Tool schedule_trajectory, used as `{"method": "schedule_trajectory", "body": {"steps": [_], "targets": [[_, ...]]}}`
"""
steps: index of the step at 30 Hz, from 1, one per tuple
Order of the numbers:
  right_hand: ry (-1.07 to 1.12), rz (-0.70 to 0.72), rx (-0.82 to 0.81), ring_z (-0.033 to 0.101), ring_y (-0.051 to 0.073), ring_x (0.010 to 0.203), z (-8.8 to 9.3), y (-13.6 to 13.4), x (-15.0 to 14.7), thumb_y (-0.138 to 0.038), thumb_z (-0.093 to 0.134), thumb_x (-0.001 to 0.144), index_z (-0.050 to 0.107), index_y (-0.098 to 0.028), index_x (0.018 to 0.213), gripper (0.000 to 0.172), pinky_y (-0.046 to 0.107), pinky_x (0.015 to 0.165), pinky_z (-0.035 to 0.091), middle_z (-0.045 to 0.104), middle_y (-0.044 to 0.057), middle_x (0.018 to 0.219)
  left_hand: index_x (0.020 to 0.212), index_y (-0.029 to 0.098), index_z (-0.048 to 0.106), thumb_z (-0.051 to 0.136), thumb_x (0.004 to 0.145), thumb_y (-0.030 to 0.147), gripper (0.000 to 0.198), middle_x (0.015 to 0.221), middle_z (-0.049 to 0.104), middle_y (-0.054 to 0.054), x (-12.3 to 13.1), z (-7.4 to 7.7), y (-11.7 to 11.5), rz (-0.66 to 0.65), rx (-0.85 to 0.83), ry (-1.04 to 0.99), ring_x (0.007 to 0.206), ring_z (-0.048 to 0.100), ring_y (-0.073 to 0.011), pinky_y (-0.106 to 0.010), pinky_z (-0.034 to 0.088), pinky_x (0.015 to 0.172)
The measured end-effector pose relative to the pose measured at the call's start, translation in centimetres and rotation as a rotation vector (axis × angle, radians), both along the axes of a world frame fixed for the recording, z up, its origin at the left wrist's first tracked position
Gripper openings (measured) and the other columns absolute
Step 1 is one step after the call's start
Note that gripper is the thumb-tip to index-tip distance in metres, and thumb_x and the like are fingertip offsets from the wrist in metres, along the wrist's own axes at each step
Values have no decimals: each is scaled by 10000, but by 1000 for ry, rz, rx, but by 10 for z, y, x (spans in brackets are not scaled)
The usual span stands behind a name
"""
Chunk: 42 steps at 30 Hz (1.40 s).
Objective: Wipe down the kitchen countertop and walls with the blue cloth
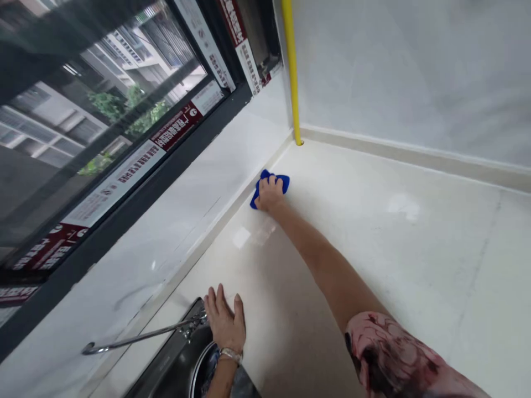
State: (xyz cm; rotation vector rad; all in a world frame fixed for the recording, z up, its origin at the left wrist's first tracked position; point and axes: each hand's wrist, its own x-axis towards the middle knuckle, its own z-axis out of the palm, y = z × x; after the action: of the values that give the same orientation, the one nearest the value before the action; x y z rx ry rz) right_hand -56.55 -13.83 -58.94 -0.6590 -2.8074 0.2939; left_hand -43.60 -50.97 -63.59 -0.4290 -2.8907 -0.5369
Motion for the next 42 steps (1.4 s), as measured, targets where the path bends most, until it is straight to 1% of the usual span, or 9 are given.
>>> {"method": "schedule_trajectory", "body": {"steps": [9, 18, 22, 25, 29, 32, 36, 39, 42], "targets": [[38, 615, -129, 391, 398, 1256, 1, -164, 90, -391, 530, 884, 504, -190, 1500, 648, 596, 1007, 332, 555, 130, 1470, 1470, 68, 563, 322, 1037, 362, 576, 1638, 401, -211, -1, 3, 10, 36, 130, -19, 1595, 212, -352, -577, 261, 1283], [-57, 666, -261, 333, 405, 1396, -11, -211, 258, -413, 580, 851, 458, -287, 1560, 730, 627, 1113, 275, 483, 51, 1594, 1465, 39, 570, 291, 1019, 273, 576, 1627, 424, -206, -2, 4, 13, 42, 237, -39, 1596, 221, -325, -528, 225, 1310], [-62, 647, -184, 350, 414, 1390, -40, -204, 357, -431, 595, 808, 399, -312, 1600, 825, 620, 1108, 285, 483, 50, 1595, 1442, 23, 583, 385, 981, 247, 549, 1609, 431, -245, 1, 8, 19, 47, 220, -28, 1588, 234, -355, -570, 246, 1292], [-65, 600, -43, 414, 402, 1312, -51, -163, 428, -393, 593, 788, 452, -293, 1576, 807, 568, 1046, 349, 526, 77, 1553, 1453, 62, 578, 427, 971, 261, 543, 1618, 430, -223, 3, 9, 21, 59, 225, -35, 1588, 238, -351, -582, 259, 1285], [-102, -4, 147, 435, 388, 1252, -38, -71, 477, -375, 504, 907, 546, -267, 1509, 612, 542, 997, 384, 555, 93, 1511, 1481, 96, 558, 456, 961, 276, 559, 1648, 398, -189, 5, 9, 22, 68, 227, -73, 1591, 227, -357, -596, 261, 1282], [-173, -365, 199, 411, 409, 1258, -21, -4, 464, -429, 419, 962, 498, -212, 1540, 622, 571, 974, 385, 528, 129, 1522, 1485, 86, 556, 459, 954, 267, 568, 1648, 400, -189, 6, 9, 22, 68, 221, -91, 1588, 229, -367, -599, 249, 1286], [-239, -571, 142, 414, 413, 1206, -3, 41, 386, -453, 355, 968, 421, -182, 1584, 677, 611, 963, 354, 489, 167, 1544, 1489, 93, 554, 458, 959, 272, 568, 1642, 412, -182, 6, 6, 23, 64, 234, -71, 1588, 230, -361, -591, 234, 1293], [-242, -535, 116, 400, 413, 1205, 3, 33, 305, -431, 347, 958, 385, -173, 1604, 697, 602, 968, 337, 469, 164, 1561, 1493, 109, 552, 468, 963, 285, 565, 1648, 408, -172, 7, 2, 22, 69, 243, -71, 1588, 232, -358, -595, 229, 1292], [-223, -342, 109, 370, 412, 1239, 4, -8, 227, -429, 370, 951, 391, -193, 1604, 695, 584, 986, 322, 454, 149, 1582, 1492, 115, 556, 468, 970, 288, 557, 1650, 403, -173, 7, -1, 22, 73, 247, -80, 1589, 233, -356, -597, 227, 1292]]}}
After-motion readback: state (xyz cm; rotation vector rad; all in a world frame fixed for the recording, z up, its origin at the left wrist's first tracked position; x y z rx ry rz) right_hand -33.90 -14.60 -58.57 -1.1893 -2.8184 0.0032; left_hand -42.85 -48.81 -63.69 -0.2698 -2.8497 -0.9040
